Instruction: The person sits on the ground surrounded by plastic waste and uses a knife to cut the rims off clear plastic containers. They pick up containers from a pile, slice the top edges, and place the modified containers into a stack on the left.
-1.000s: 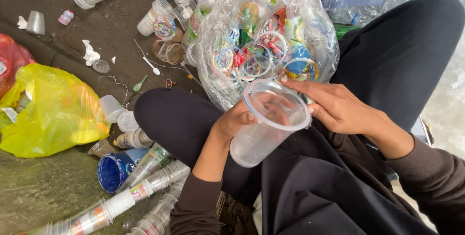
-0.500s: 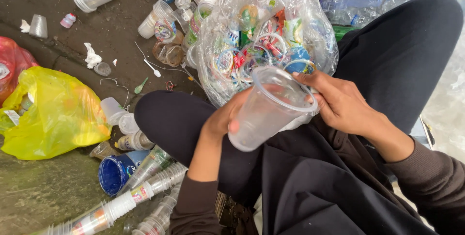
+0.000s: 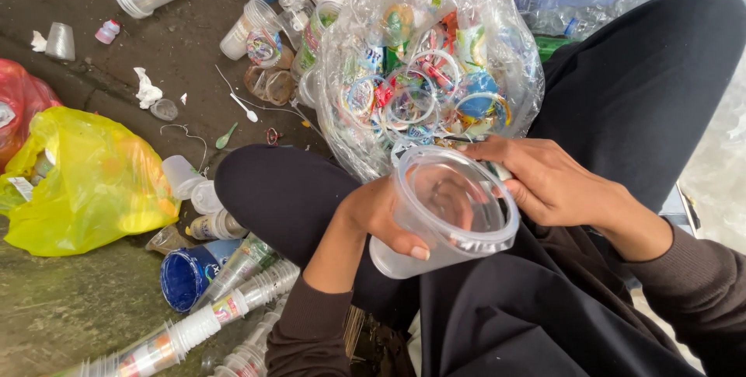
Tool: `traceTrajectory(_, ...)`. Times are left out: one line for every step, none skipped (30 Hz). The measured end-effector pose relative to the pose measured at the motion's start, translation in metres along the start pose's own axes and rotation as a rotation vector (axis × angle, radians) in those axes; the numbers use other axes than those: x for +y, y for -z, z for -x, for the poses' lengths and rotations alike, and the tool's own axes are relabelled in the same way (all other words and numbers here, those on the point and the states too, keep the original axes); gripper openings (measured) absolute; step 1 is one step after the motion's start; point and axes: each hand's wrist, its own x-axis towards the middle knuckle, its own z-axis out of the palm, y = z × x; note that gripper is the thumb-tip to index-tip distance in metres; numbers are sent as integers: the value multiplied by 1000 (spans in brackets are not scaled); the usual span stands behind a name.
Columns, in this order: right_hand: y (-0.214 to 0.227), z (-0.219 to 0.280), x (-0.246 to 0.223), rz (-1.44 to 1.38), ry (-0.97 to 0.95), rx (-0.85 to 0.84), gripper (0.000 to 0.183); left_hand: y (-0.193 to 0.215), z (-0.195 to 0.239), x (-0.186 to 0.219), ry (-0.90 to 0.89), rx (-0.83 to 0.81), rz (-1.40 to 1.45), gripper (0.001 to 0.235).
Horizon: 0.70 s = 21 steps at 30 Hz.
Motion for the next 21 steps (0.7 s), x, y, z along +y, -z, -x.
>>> traceTrajectory(1, 1, 0, 1, -1, 0, 62, 2, -1, -3, 0, -1, 1, 80)
traceTrajectory(2, 2, 0, -54, -6, -13, 63, 3, -2, -6, -13, -49, 75, 83)
traceTrajectory(2, 2, 1, -108, -10, -26, 63, 5, -3, -8, -26, -96, 147, 86)
traceTrajectory(5, 0, -2, -108, -10, -25, 63, 2, -2, 3, -25, -96, 147, 86)
traceTrajectory(8, -1, -4, -116, -24, -75, 63, -1, -2, 14, 85, -113, 128, 82)
traceTrajectory(10, -1, -7, -123, -38, -124, 63, -4, -1, 24, 196, -130, 109, 79)
traceTrajectory(9, -1, -6, -124, -39, -123, 63, -4, -2, 22, 196, -131, 110, 79)
traceTrajectory(9, 0, -5, -127, -32, -119, 60, -5, -2, 21, 214, -137, 166, 80)
traceTrajectory(8, -1, -4, -131, -19, -117, 58, -4, -1, 20, 230, -140, 219, 81)
traceTrajectory(6, 0, -1, -131, -15, -118, 58, -3, -3, 13, 228, -138, 216, 81)
traceTrajectory(4, 1, 2, -141, -5, -110, 51, -3, -5, 6, 197, -189, 243, 82)
traceTrajectory(1, 3, 5, -150, 6, -103, 45, -2, -7, -1, 165, -240, 269, 84)
traceTrajectory(0, 2, 6, -152, 6, -103, 45, -1, -7, -7, 165, -238, 270, 84)
traceTrajectory(-1, 1, 6, -184, 23, -89, 40, 1, -6, -12, 130, -245, 307, 89)
traceTrajectory(-1, 0, 7, -213, 41, -76, 35, 3, -7, -18, 92, -254, 341, 93)
traceTrajectory(-4, 0, 12, -212, 42, -79, 35, 5, -5, -25, 89, -254, 340, 93)
traceTrajectory(-8, 0, 17, -271, 16, -75, 37, 6, -2, -33, 24, -197, 361, 97)
traceTrajectory(-11, 0, 21, -331, -11, -71, 39, 8, 1, -40, -41, -139, 381, 102)
traceTrajectory(-23, 5, 37, -331, -1, -86, 39, 2, -6, -37, -55, -133, 373, 102)
traceTrajectory(-36, 10, 53, -488, -241, -14, 46, -5, -12, -33, 129, -258, 281, 89)
traceTrajectory(-50, 12, 70, -642, -479, 46, 54, -12, -16, -29, 309, -362, 182, 77)
